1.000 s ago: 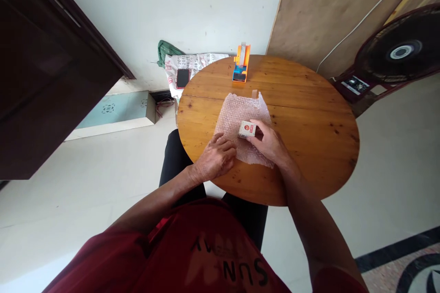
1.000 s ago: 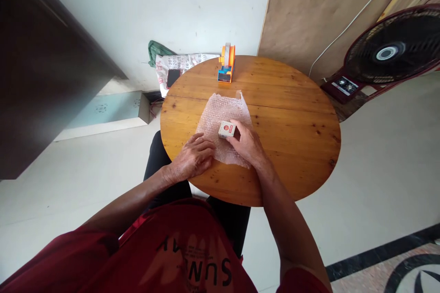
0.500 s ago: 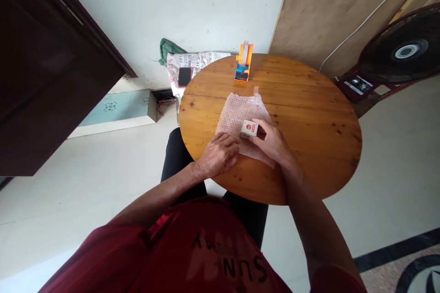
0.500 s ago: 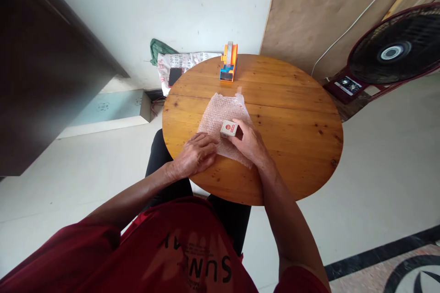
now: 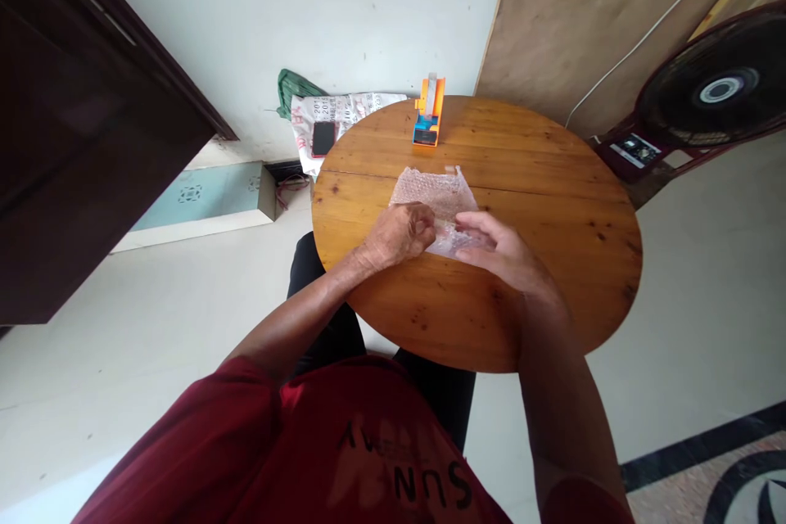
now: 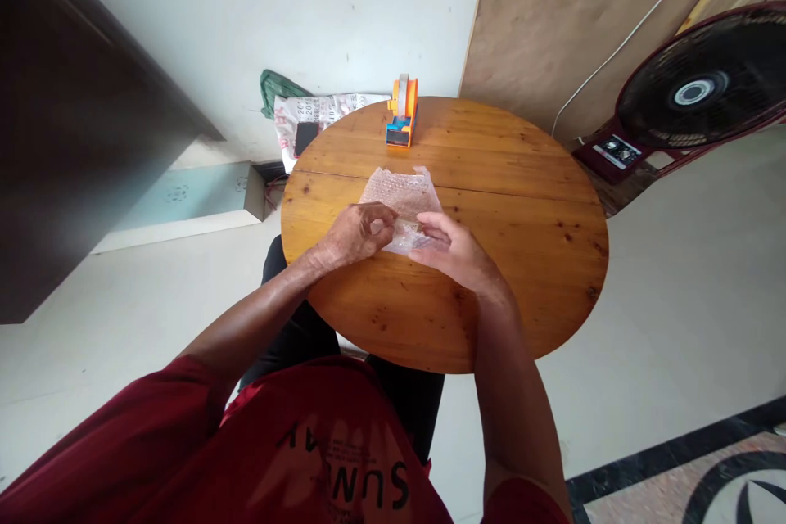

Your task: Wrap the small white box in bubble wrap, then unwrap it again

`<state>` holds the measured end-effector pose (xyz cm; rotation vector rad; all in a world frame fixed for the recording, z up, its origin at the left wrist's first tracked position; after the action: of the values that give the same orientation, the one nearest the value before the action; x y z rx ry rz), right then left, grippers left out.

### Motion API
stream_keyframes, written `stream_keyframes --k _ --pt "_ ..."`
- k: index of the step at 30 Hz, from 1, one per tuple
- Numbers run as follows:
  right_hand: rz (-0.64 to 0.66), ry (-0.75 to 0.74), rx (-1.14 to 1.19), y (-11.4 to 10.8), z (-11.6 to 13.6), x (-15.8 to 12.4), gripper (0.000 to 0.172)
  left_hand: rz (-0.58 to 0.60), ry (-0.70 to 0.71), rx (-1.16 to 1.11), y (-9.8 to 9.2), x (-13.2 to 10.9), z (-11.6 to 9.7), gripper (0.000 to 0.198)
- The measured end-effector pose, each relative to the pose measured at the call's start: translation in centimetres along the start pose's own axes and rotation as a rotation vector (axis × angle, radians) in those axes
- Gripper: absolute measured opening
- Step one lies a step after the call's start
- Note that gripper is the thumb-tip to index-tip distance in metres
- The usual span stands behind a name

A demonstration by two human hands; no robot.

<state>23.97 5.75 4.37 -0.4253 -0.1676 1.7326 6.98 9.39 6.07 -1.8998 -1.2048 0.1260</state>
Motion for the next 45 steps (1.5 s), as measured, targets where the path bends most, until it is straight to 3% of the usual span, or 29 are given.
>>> stream_keyframes --k 5,7,15,25,35,40,45 --pt "-0.104 -0.089 -0.1 0.2 0.9 0.0 0.021 -0.054 -0.06 -0.205 0.0 -0.7 0.7 0.009" --pt "-0.152 -0.137 -0.093 0.0 1.2 0.0 0.014 -0.07 -0.059 -0.284 -0.1 -1.1 0.7 0.01" --pt "-0.209 -0.079 -0.094 0.2 1.3 0.0 0.012 -0.065 -0.075 -0.457 0.6 -0.9 1.3 0.018" --pt "-0.312 -0.076 -0.071 0.4 0.4 0.2 0.01 -0.155 -0.112 -0.554 1.6 -1.4 2.8 0.016" --pt "-0.334 -0.092 -0.122 0.8 0.2 0.1 0.006 -0.066 -0.176 -0.529 1.0 -1.7 1.8 0.009" --pt "-0.265 -0.055 -0.093 1.1 0.5 0.0 0.01 -0.083 -0.18 -0.506 1.1 -2.0 1.9 0.013" --pt "-0.184 0.005 -0.098 1.1 0.8 -0.2 0.017 -0.065 -0.08 -0.533 0.8 -2.6 1.0 0.013"
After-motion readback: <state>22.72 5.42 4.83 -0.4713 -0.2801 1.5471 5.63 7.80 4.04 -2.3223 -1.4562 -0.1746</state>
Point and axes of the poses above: each hand's wrist, its own x-axis towards the middle knuckle, its own y-axis out of the palm, z = x × y, the point moved 8 cm from there along x, towards the middle knuckle, and after that the axes turned 8 degrees about y, right-handed, at the moved point
